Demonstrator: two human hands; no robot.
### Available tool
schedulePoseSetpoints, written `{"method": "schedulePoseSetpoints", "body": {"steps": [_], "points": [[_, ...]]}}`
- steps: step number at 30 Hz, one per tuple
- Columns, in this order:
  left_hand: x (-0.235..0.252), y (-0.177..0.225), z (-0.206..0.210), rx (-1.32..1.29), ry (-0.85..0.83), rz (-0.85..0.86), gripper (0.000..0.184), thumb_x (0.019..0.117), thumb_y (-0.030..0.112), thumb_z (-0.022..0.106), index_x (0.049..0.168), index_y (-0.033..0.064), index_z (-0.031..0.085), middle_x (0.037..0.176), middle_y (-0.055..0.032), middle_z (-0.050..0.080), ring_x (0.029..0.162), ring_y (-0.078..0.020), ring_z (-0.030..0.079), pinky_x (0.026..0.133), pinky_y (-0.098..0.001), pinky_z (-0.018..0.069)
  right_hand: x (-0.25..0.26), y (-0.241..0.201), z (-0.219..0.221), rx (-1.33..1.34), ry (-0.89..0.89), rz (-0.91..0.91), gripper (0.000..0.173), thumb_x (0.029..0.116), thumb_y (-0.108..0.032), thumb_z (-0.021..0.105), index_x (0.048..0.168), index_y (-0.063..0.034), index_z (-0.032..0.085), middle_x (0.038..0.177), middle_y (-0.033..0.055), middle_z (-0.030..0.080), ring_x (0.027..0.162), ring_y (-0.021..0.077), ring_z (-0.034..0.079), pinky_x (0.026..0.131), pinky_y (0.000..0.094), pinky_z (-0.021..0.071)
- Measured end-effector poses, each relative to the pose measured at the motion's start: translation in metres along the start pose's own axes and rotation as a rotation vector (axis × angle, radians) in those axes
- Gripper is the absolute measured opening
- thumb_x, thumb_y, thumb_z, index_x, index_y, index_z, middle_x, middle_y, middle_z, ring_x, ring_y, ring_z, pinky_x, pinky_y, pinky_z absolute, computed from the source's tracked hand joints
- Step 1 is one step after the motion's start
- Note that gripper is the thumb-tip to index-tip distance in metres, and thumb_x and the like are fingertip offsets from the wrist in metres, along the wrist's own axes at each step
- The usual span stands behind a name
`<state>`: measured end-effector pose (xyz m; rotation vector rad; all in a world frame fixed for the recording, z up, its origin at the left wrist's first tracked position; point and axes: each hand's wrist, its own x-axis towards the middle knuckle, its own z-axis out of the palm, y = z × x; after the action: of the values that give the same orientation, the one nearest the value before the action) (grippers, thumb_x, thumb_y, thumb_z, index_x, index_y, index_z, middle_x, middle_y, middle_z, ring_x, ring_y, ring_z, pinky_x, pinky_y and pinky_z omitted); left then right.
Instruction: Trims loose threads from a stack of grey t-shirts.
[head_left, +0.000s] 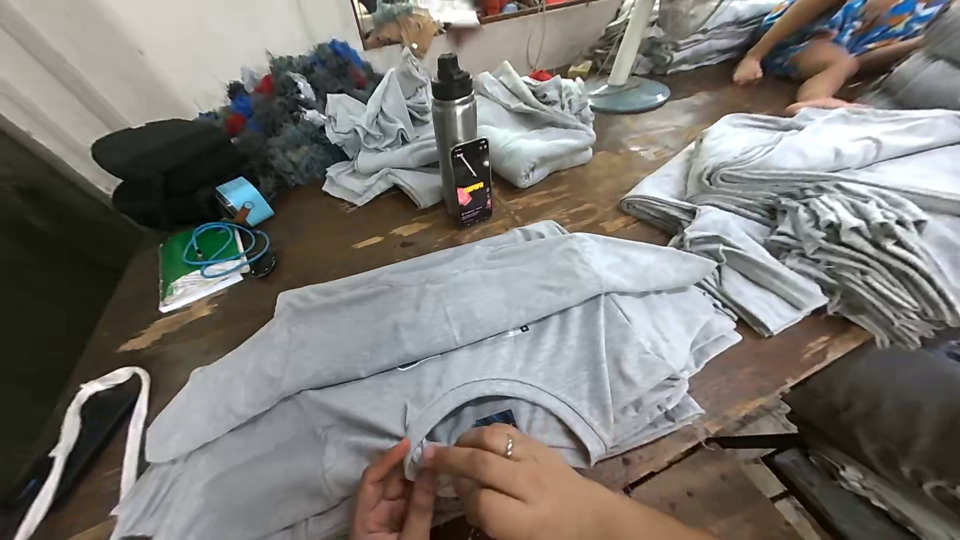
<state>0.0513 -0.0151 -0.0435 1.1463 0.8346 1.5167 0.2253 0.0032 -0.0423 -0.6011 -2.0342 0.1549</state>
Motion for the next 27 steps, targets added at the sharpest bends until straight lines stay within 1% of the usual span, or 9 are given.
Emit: {"method": "schedulePoseSetpoints", "body": {"steps": [4,8,10,12,15,17,21,25,27], "points": [[-0.005,0.001,-0.004,-0.061,-0.057,-0.008,0.044,0.0956,-0.001,0.065,0.13,0.0263,0.063,0.115,0.006,0.076,0.102,-0.007,0.073,0.092,-0.0264,0.0592,0.006,0.005,0.0,0.003,-0.036,-0.082,0.014,0.1035,-0.007,0.052,0.095,-0.0131,0.06,0.123,0.0074,0.07,0.105,0.0233,0.065,0.084,0.0345,0.0527],[-0.008,0.0,-0.009,-0.052,-0.175,0.013,0.045,0.0979,0.006,0.064,0.137,0.0293,0.063,0.123,0.0072,0.073,0.108,-0.0064,0.07,0.096,-0.0261,0.0573,0.002,0.008,-0.001,0.031,-0.026,-0.121,0.015,0.1033,-0.007,0.052,0.094,-0.0123,0.062,0.111,0.0079,0.072,0.103,0.0228,0.065,0.088,0.0329,0.0532],[-0.008,-0.002,-0.009,-0.013,-0.203,0.036,0.042,0.0967,0.007,0.066,0.133,0.0289,0.067,0.121,0.0101,0.073,0.105,-0.0029,0.07,0.092,-0.0222,0.0578,0.001,0.009,0.002,0.08,0.027,-0.114,0.015,0.1025,-0.006,0.053,0.091,-0.0099,0.061,0.1,0.0094,0.071,0.099,0.0235,0.065,0.089,0.0323,0.0536],[-0.008,-0.005,-0.008,0.02,-0.215,0.079,0.042,0.0951,0.007,0.069,0.131,0.0287,0.069,0.124,0.013,0.07,0.105,-0.0012,0.069,0.092,-0.0209,0.0576,0.001,0.008,0.003,0.108,0.053,-0.093,0.013,0.1026,-0.006,0.055,0.09,-0.0084,0.059,0.096,0.0103,0.07,0.098,0.0241,0.066,0.089,0.032,0.0543],[-0.011,-0.013,-0.003,0.157,-0.157,0.176,0.044,0.0908,0.008,0.075,0.129,0.0291,0.069,0.128,0.0156,0.065,0.111,0.0012,0.064,0.093,-0.0198,0.0568,-0.002,0.001,0.005,0.127,0.095,-0.063,0.012,0.1005,-0.003,0.058,0.089,-0.0074,0.056,0.095,0.0111,0.067,0.098,0.0236,0.066,0.09,0.0309,0.0555],[-0.011,-0.018,-0.001,0.312,-0.119,0.276,0.038,0.0908,0.014,0.077,0.125,0.0295,0.071,0.129,0.0182,0.063,0.115,0.0043,0.06,0.095,-0.0167,0.0541,-0.004,-0.003,0.005,0.152,0.108,-0.055,0.012,0.1001,-0.002,0.058,0.089,-0.0067,0.056,0.095,0.0117,0.066,0.098,0.0233,0.066,0.09,0.0303,0.0552],[-0.01,-0.025,0.001,0.48,-0.055,0.436,0.023,0.0943,0.018,0.073,0.116,0.0248,0.074,0.122,0.0158,0.065,0.112,0.0053,0.061,0.094,-0.0145,0.053,-0.008,-0.013,0.005,0.236,0.096,-0.058,0.013,0.1003,-0.001,0.054,0.088,-0.0055,0.057,0.094,0.0131,0.066,0.098,0.0243,0.066,0.092,0.0306,0.0545],[-0.011,-0.026,0.003,0.449,0.026,0.417,0.016,0.0958,0.018,0.071,0.109,0.0249,0.075,0.115,0.0171,0.068,0.105,0.0061,0.063,0.089,-0.0127,0.0546,-0.012,-0.016,0.004,0.314,0.152,0.017,0.012,0.1004,-0.002,0.055,0.089,-0.0043,0.054,0.101,0.0163,0.066,0.102,0.0235,0.068,0.094,0.0321,0.0565],[-0.009,-0.025,0.005,0.347,0.088,0.353,0.012,0.096,0.023,0.071,0.107,0.0277,0.075,0.111,0.0185,0.07,0.101,0.0056,0.065,0.086,-0.0128,0.0556,-0.014,-0.014,-0.002,0.227,0.134,0.157,0.015,0.1024,-0.013,0.06,0.093,-0.0059,0.052,0.105,0.013,0.063,0.102,0.0168,0.067,0.09,0.0259,0.0574]]}}
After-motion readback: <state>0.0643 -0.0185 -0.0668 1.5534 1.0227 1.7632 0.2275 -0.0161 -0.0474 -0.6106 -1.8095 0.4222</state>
